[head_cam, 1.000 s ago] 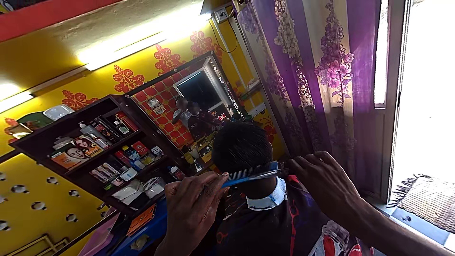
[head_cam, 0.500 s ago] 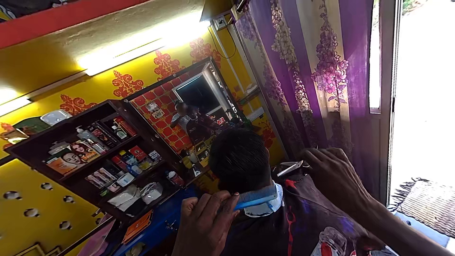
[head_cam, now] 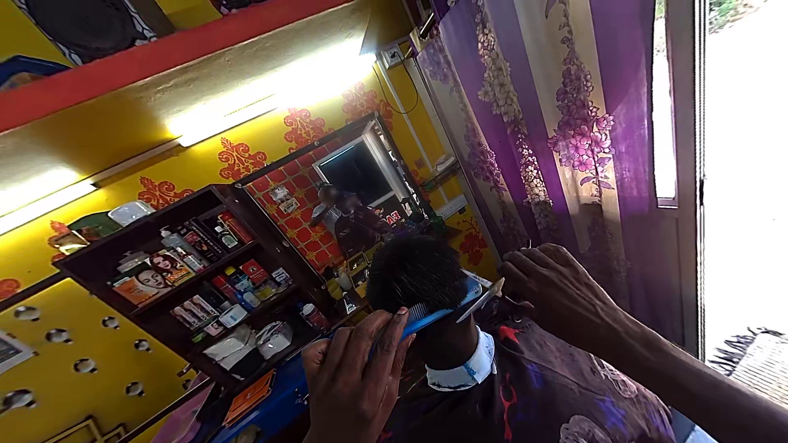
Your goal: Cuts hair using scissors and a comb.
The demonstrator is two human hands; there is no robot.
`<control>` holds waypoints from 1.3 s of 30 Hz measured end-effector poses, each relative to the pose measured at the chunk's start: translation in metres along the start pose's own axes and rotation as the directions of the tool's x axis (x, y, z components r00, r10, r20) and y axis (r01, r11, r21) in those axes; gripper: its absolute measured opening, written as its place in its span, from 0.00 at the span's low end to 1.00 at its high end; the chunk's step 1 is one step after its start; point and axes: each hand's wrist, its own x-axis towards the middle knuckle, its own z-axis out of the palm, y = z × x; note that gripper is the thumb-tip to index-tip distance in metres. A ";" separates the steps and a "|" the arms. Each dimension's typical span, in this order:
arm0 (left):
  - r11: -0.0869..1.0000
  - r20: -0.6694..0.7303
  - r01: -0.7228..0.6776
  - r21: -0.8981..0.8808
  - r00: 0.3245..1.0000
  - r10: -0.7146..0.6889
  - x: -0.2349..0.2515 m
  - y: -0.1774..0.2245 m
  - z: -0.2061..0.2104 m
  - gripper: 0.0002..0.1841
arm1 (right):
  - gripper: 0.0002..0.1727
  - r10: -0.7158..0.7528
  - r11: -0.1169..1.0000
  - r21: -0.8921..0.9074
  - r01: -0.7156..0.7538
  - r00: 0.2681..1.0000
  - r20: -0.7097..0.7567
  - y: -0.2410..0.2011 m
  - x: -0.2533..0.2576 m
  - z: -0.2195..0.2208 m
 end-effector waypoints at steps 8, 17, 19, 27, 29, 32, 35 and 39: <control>0.999 -0.078 -0.037 -0.007 0.996 0.036 0.000 0.001 0.004 0.16 | 0.19 -0.052 0.999 -0.022 0.050 0.995 -0.085 -0.014 0.005 -0.019; 0.990 0.178 0.008 -0.142 0.984 0.018 -0.025 -0.011 -0.005 0.19 | 0.17 0.031 0.999 0.040 -0.025 0.987 -0.160 0.030 -0.019 -0.006; 0.989 0.104 0.061 -0.134 0.993 -0.047 -0.009 -0.025 -0.003 0.18 | 0.16 0.009 0.999 0.034 -0.004 0.991 -0.133 0.030 -0.012 -0.010; 0.999 -0.075 -0.002 -0.036 0.997 -0.001 0.011 -0.029 0.004 0.17 | 0.22 -0.036 0.999 -0.038 0.033 0.996 -0.081 0.013 0.016 -0.022; 0.999 -0.090 -0.028 -0.018 0.996 0.027 0.009 -0.029 0.005 0.17 | 0.31 -0.028 0.997 -0.078 0.027 0.999 -0.016 0.004 0.023 -0.029; 0.998 -0.101 -0.055 -0.012 0.993 0.053 0.007 -0.028 0.004 0.18 | 0.25 -0.066 0.993 -0.098 0.062 0.997 -0.038 -0.011 0.030 -0.034; 0.998 -0.125 -0.068 -0.004 0.990 0.067 0.005 -0.026 0.004 0.18 | 0.17 -0.095 0.992 -0.091 0.084 0.988 -0.120 -0.016 0.028 -0.036; 0.991 -0.127 0.117 -0.071 0.984 -0.126 0.008 -0.024 0.002 0.17 | 0.19 0.004 0.999 0.049 0.006 0.980 -0.197 -0.001 0.012 -0.030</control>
